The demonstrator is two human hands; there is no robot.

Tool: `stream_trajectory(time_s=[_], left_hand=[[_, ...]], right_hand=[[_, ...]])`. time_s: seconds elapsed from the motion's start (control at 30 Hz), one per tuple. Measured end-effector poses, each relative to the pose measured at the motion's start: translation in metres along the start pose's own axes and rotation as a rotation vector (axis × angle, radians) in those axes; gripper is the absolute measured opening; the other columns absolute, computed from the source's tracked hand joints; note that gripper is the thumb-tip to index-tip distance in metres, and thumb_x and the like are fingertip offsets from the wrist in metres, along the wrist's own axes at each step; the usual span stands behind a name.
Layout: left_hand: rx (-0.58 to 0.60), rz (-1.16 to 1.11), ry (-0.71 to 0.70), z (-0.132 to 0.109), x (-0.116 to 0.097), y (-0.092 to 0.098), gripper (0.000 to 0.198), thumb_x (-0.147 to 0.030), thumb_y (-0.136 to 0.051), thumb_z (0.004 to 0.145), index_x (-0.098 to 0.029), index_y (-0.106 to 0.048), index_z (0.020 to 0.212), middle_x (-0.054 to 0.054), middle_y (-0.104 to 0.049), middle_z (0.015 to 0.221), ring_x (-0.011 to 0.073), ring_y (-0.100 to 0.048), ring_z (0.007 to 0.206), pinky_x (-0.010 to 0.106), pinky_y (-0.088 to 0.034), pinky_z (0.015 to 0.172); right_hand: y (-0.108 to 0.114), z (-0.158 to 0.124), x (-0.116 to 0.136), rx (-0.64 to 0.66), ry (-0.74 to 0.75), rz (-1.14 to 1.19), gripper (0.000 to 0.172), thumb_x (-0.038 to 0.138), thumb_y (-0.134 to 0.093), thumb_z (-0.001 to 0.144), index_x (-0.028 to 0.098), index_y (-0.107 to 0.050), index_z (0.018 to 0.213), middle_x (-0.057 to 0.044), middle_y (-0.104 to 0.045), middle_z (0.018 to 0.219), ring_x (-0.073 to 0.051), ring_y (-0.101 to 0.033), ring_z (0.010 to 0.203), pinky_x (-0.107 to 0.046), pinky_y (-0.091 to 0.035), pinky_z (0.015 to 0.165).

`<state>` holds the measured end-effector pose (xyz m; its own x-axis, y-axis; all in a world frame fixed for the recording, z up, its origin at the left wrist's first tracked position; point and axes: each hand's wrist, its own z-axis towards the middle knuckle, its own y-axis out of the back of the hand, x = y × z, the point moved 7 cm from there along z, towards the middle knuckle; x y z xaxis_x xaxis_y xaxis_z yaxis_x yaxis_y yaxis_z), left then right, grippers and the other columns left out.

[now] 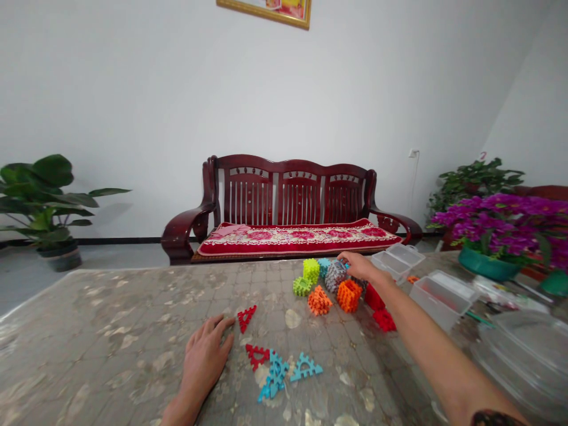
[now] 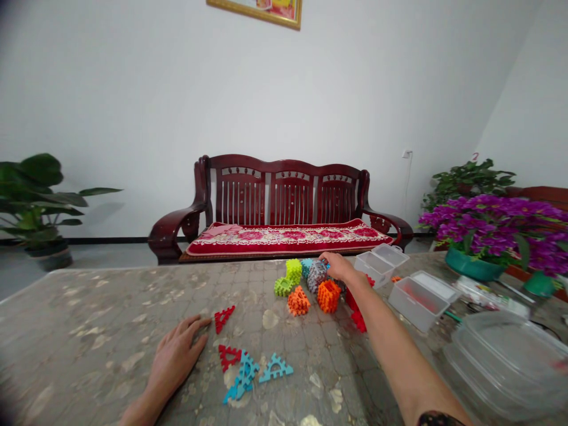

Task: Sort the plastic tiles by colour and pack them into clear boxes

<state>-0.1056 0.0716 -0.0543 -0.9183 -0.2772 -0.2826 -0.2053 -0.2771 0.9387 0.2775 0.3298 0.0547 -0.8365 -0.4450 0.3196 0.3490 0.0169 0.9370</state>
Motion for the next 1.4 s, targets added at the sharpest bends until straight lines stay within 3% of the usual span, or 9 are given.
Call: stream_trajectory(time_s=[0.2,0.37,0.5,0.67,0.8,0.97,1.07,1.2,1.4], left_hand=[[-0.006,-0.007,0.004,0.0,0.001,-0.001,0.038,-0.026,-0.049,0.093,-0.031,-0.066,0.126,0.004,-0.06,0.139,0.0261,-0.056,0.128,0.044,-0.04,0.109],[-0.005,-0.012,0.004,0.0,0.001,0.0,0.037,-0.027,-0.049,0.093,-0.031,-0.067,0.125,0.004,-0.06,0.139,0.0264,-0.056,0.127,0.044,-0.04,0.109],[-0.02,-0.017,-0.008,-0.001,-0.002,0.002,0.037,-0.026,-0.049,0.092,-0.031,-0.067,0.124,0.005,-0.061,0.138,0.0268,-0.056,0.126,0.045,-0.04,0.108],[-0.03,-0.032,-0.015,-0.003,-0.004,0.005,0.036,-0.026,-0.049,0.093,-0.03,-0.067,0.124,0.006,-0.061,0.137,0.0264,-0.055,0.127,0.045,-0.039,0.109],[-0.035,-0.043,-0.012,-0.004,-0.006,0.008,0.036,-0.026,-0.05,0.093,-0.03,-0.067,0.123,0.006,-0.061,0.136,0.0264,-0.056,0.126,0.045,-0.039,0.109],[-0.042,-0.047,-0.005,-0.005,-0.008,0.01,0.036,-0.025,-0.05,0.091,-0.03,-0.068,0.123,0.006,-0.061,0.137,0.0272,-0.056,0.126,0.046,-0.039,0.108],[-0.043,-0.039,-0.002,-0.005,-0.008,0.009,0.037,-0.025,-0.052,0.091,-0.03,-0.068,0.123,0.006,-0.062,0.137,0.028,-0.055,0.128,0.046,-0.039,0.108],[-0.06,-0.044,-0.016,-0.004,-0.007,0.008,0.036,-0.025,-0.051,0.091,-0.03,-0.068,0.122,0.006,-0.062,0.136,0.0271,-0.056,0.126,0.045,-0.04,0.108],[-0.053,-0.062,-0.023,-0.004,-0.006,0.007,0.036,-0.025,-0.05,0.091,-0.03,-0.068,0.122,0.007,-0.061,0.136,0.0271,-0.056,0.127,0.045,-0.039,0.108]], right_hand=[[-0.002,0.002,-0.006,-0.002,-0.01,0.012,0.057,-0.006,-0.055,0.059,0.019,-0.07,0.108,-0.004,-0.075,0.106,-0.02,-0.067,0.098,-0.023,-0.046,0.083],[0.01,-0.011,0.006,-0.096,-0.028,0.053,0.051,0.0,-0.055,0.067,0.015,-0.068,0.114,-0.011,-0.07,0.12,-0.023,-0.064,0.109,-0.029,-0.046,0.093],[-0.002,-0.038,0.049,-0.099,0.029,0.15,0.05,0.004,-0.052,0.073,0.017,-0.066,0.119,-0.008,-0.071,0.118,-0.019,-0.065,0.102,-0.026,-0.049,0.087],[-0.065,-0.096,0.125,0.195,0.221,0.352,0.04,0.014,-0.062,0.072,0.018,-0.072,0.111,-0.006,-0.073,0.104,-0.02,-0.066,0.09,-0.029,-0.05,0.081],[-0.102,-0.133,0.158,0.319,0.322,0.308,0.052,0.024,-0.076,0.067,0.022,-0.07,0.119,-0.006,-0.068,0.117,-0.024,-0.061,0.106,-0.034,-0.046,0.094],[-0.114,-0.153,0.195,0.385,0.46,0.291,0.079,0.03,-0.079,0.066,0.028,-0.054,0.141,-0.006,-0.056,0.13,-0.025,-0.05,0.12,-0.035,-0.039,0.105],[-0.114,-0.16,0.215,0.395,0.533,0.288,0.065,0.028,-0.074,0.07,0.031,-0.061,0.133,-0.004,-0.056,0.128,-0.023,-0.05,0.118,-0.034,-0.038,0.104],[-0.116,-0.16,0.217,0.354,0.537,0.28,0.046,0.019,-0.067,0.073,0.027,-0.07,0.118,-0.005,-0.063,0.115,-0.022,-0.055,0.11,-0.032,-0.041,0.099],[-0.116,-0.14,0.177,0.224,0.418,0.371,0.052,0.003,-0.056,0.066,0.023,-0.073,0.111,-0.007,-0.067,0.12,-0.021,-0.06,0.114,-0.034,-0.043,0.102]])
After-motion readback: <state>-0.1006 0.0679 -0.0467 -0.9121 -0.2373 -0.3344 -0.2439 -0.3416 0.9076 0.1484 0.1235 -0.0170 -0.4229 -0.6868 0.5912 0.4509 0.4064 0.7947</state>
